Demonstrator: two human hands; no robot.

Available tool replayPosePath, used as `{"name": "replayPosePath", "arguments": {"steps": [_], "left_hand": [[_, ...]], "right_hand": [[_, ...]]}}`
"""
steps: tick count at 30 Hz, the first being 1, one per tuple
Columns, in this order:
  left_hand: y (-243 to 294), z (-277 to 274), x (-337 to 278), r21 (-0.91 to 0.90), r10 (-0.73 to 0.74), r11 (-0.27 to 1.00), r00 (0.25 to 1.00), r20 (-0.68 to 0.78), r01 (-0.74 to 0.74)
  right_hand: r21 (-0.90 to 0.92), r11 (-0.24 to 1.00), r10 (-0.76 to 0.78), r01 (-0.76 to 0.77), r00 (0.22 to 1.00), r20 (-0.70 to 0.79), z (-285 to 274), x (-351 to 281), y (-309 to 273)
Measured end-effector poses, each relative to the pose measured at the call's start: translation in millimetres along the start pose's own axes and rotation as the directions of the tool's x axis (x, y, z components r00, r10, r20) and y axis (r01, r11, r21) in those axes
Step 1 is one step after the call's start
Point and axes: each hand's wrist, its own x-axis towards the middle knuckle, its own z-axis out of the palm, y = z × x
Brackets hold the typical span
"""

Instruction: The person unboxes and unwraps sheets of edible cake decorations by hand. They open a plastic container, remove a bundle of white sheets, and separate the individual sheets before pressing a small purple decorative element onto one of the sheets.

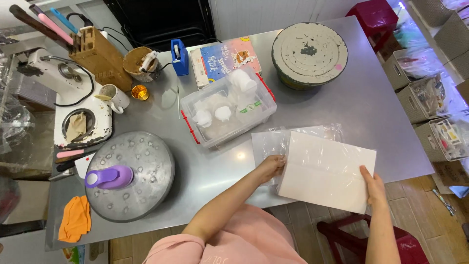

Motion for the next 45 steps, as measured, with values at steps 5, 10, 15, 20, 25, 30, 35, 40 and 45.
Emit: {"name": "replayPosePath", "arguments": {"steps": [5, 10, 15, 20, 25, 30, 35, 40, 45], "left_hand": [[-40.5, 12.5, 73.9, -0.095, -0.076, 0.993, 0.996, -0.054, 0.071], [-45.9, 28.6, 95.4, -0.099, -0.167, 0.984, 0.963, -0.214, 0.149], [-46.7, 25.8, 95.9, -0.032, -0.146, 0.989, 0.922, -0.36, 0.144], [-33.4, 41.3, 94.9, -0.128, -0.051, 0.992, 0.936, -0.348, 0.006], [-18.7, 55.8, 84.5, -0.167, -0.063, 0.986, 0.939, -0.339, 0.006], [-25.1, 54.7, 91.3, -0.022, 0.0, 1.0, 0.933, -0.359, -0.008], [-12.5, 44.3, 52.3, 0.702, 0.503, 0.696, 0.801, -0.325, -0.153], [16.6, 56.9, 18.5, 0.69, 0.45, 0.707, 0.851, -0.269, -0.156], [7.6, 59.8, 22.5, 0.738, 0.564, 0.62, 0.806, -0.182, -0.268]], "right_hand": [[-0.144, 0.989, -0.041, 0.025, 0.993, -0.113, -9.0, 19.3, -17.4], [-0.378, 0.926, -0.095, 0.018, 0.978, -0.187, -2.8, 26.9, -11.0], [-0.515, 0.832, -0.381, 0.206, 0.887, -0.26, 1.9, 60.5, 47.9], [-0.342, 0.924, -0.332, 0.174, 0.809, -0.486, 20.2, -27.3, 48.0], [0.429, 0.892, 0.168, 0.141, 0.778, -0.605, 37.6, -55.1, 115.5], [0.797, 0.571, 0.182, 0.197, 0.917, -0.356, 46.7, -51.2, 116.7], [0.661, 0.724, 0.166, 0.197, 0.881, -0.443, 39.1, -24.0, 143.7], [0.337, 0.942, 0.232, -0.012, 0.746, -0.624, 36.8, -48.8, 112.2], [0.115, 0.99, 0.016, 0.085, 0.732, -0.681, 36.3, -59.1, 102.3]]}}
